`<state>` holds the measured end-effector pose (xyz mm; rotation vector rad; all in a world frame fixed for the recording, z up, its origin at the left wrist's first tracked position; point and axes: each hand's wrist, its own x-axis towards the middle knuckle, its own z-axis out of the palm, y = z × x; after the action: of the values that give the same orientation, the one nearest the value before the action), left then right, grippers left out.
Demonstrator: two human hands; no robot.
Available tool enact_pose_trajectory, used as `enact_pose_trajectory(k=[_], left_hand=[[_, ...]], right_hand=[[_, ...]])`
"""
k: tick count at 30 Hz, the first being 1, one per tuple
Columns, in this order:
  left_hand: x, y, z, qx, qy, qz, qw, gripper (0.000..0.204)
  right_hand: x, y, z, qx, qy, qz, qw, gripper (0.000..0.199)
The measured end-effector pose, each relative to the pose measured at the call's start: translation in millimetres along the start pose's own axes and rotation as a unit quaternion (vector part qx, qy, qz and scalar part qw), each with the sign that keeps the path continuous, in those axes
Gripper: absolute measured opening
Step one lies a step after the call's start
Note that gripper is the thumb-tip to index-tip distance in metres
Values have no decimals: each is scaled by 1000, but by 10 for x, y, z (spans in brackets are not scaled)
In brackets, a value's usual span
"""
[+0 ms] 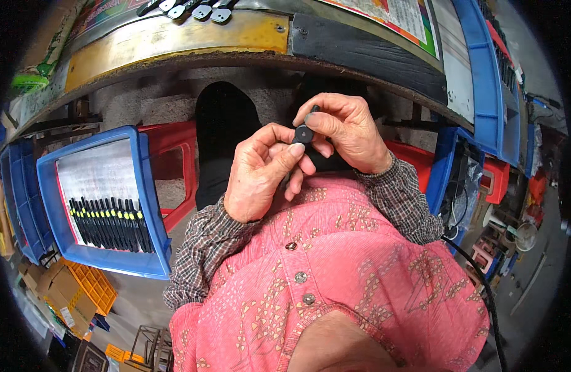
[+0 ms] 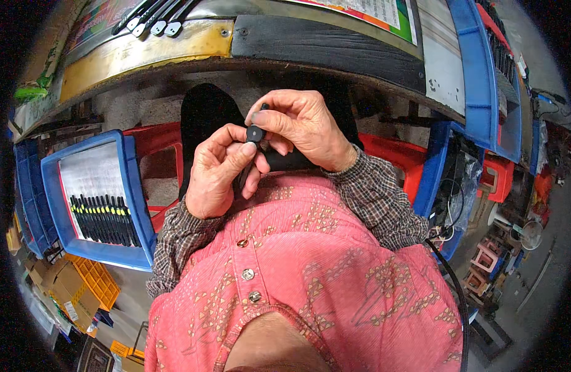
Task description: The person assembles small plastic components by fitting pieces together by hand, then places the assembled parts into a blue storage bin.
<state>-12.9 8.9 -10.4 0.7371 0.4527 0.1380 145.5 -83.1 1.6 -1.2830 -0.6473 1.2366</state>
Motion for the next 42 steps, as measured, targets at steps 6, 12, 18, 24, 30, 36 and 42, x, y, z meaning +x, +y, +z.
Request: enact_pose_trajectory(k=[6,12,18,24,30,36,42], left_hand=[[-1,46,70,93,43,46,994,15],[55,10,136,470,156,305,814,38],[60,19,175,568,163,410,695,36],[41,-59,219,533,130,373,748,25],[66,-68,262,396,87,293,866,24],[104,-47,405,298,59,251,919,19],[108,-18,483,259,46,228,938,17]], right_hand=[[-1,8,55,-15,35,-25,999,16],[-20,-47,140,-29,95,-35,994,15],[-39,-108,226,-17,130,-67,989,13],[-206,-249,16,-153,106,-134,973,12],[-516,-900,-525,-341,217,-278,871,15],[-875,-1435,-1061,-373,350,-292,808,14],[-644,-1625,-1321,-390,385,-334,766,15]])
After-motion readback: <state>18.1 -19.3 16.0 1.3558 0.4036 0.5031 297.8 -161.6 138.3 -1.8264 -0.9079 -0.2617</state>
